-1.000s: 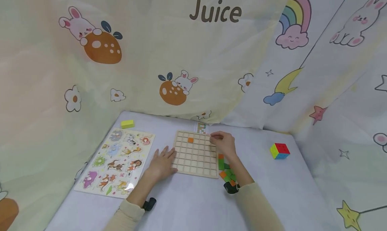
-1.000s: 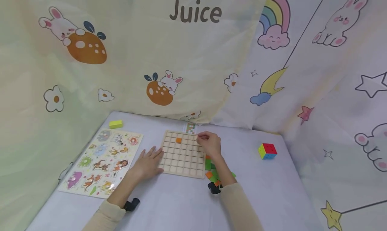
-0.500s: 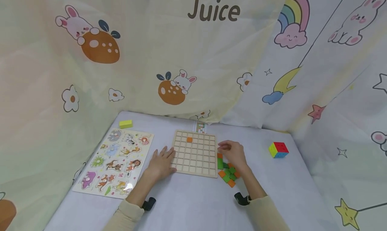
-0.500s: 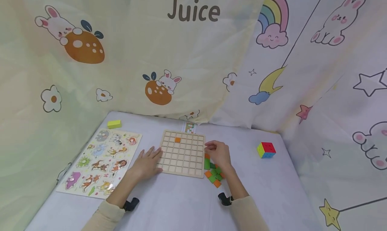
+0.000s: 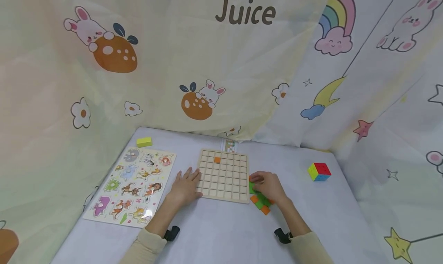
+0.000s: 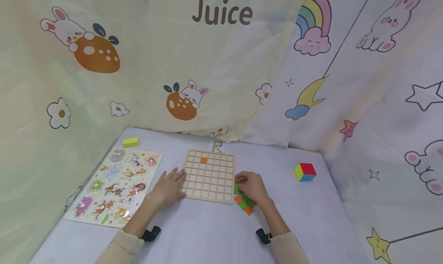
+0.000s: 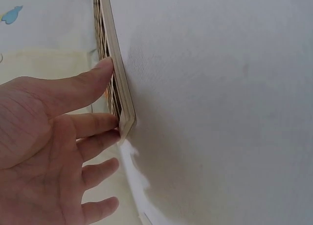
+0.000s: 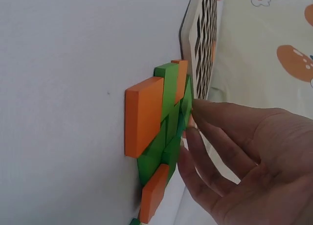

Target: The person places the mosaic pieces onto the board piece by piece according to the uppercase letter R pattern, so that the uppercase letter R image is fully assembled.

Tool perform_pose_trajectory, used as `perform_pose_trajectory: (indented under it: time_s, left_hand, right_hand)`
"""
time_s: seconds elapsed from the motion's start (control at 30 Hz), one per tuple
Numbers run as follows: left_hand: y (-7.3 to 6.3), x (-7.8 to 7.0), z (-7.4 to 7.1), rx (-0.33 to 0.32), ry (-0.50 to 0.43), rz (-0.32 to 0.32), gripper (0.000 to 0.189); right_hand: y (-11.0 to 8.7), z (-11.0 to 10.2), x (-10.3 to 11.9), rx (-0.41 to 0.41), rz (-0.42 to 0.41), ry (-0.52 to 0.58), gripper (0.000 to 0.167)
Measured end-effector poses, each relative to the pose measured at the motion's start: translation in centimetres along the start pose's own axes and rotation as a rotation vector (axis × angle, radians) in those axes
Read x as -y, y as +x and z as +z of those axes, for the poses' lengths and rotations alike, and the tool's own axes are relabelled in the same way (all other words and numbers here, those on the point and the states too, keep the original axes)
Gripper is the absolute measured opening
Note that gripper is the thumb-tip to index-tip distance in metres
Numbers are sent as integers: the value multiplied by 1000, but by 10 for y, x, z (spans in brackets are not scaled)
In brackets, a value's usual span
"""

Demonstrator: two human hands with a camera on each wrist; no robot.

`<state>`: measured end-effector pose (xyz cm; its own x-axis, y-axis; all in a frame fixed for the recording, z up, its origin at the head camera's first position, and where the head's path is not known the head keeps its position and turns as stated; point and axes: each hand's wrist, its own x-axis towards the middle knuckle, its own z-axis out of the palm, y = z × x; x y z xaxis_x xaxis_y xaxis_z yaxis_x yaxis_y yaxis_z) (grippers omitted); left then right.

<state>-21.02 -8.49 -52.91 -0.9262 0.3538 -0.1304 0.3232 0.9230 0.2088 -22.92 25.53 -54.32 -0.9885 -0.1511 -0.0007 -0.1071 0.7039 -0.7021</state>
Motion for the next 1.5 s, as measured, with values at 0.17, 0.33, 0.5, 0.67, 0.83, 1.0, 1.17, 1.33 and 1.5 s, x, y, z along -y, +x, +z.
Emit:
perform_pose_trajectory:
  time_s: [0.17,0.33,0.5,0.67,0.83,1.0,1.17,1.33,1.5]
  left_hand:
    - [1,0,0,0,9,-1,81]
    - [1,0,0,5,14,3,80]
    - [2,0,-1,1,21,4,80]
    - [2,0,0,-1,23,11,80]
    - [1,0,2,-2,34,7,80]
    - [1,0,1,-19,52,10,79]
    - [0,0,2,-29,44,12,78]
    - [-1,0,3,-30,44,19,78]
    - [-1,0,4,-29,49,16,78]
  right_hand:
    - [0,3,-1,6,-1,-66,38]
    - [1,4,1,1,5,-66,38]
    - [4,2,-2,-42,-12,-73,35]
    - [7,-5,-5,-19,16,19,33]
    - [12,-16,-2,-16,48,83,35]
    - [24,-19,-1,-45,17,75,36]
    - [36,-17,7,-56,-11,88,34]
    - [51,-12,16,-43,-25,145,34]
    - [67,-3,20,-19,4,234,34]
